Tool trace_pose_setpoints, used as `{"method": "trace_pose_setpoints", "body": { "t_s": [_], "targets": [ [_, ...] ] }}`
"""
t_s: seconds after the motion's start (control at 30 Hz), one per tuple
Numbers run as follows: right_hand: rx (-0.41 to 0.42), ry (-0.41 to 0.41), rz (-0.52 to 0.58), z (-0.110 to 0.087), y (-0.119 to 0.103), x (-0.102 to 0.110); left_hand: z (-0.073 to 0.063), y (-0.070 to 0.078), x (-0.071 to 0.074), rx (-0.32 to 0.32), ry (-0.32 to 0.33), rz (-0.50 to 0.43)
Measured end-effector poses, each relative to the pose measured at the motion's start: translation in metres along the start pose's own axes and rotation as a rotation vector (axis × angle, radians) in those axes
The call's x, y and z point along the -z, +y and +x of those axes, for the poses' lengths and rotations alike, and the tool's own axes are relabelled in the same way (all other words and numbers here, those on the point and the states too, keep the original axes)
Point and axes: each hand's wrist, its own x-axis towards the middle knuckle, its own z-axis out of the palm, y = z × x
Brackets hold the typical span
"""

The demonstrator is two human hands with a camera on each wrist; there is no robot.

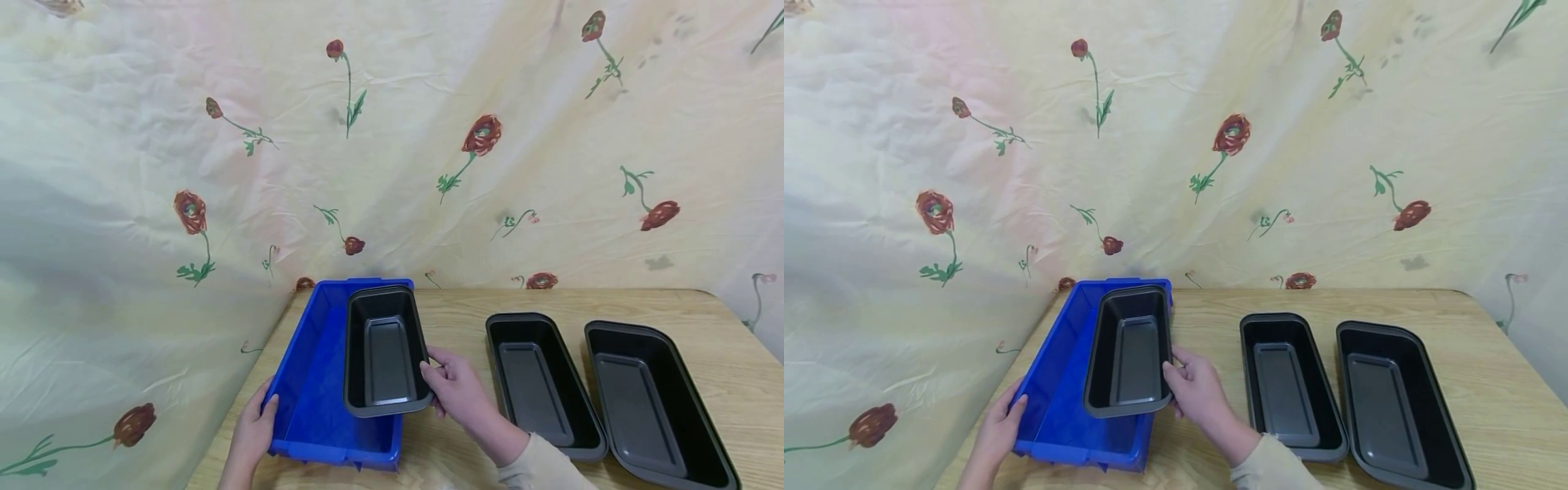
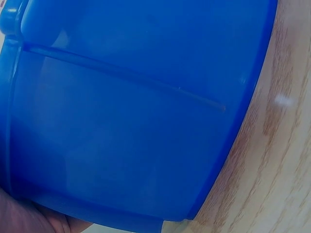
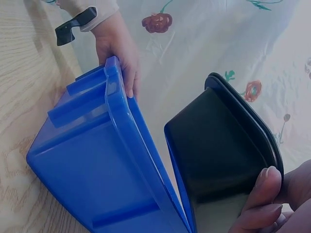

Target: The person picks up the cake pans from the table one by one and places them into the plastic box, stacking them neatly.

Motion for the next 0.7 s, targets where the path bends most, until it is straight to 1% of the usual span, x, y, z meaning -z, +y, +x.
{"method": "trace_pose_setpoints", "body": {
  "t_s": [0.37, 0.5, 0.7],
  "targets": [
    [-0.009, 0.021, 0.007, 0.003, 0.001, -0.014, -0.001, 0.0, -0.001, -0.01, 0.019, 0.011],
    [-0.005, 0.019, 0.019, 0.005, 0.003, -0.018, -0.001, 0.0, -0.002, 0.006, 0.016, 0.009],
    [-0.002, 0.012, 0.033, 0.008, 0.006, -0.024, -0.001, 0.0, -0.002, 0.007, 0.015, 0.007]
  ]
}}
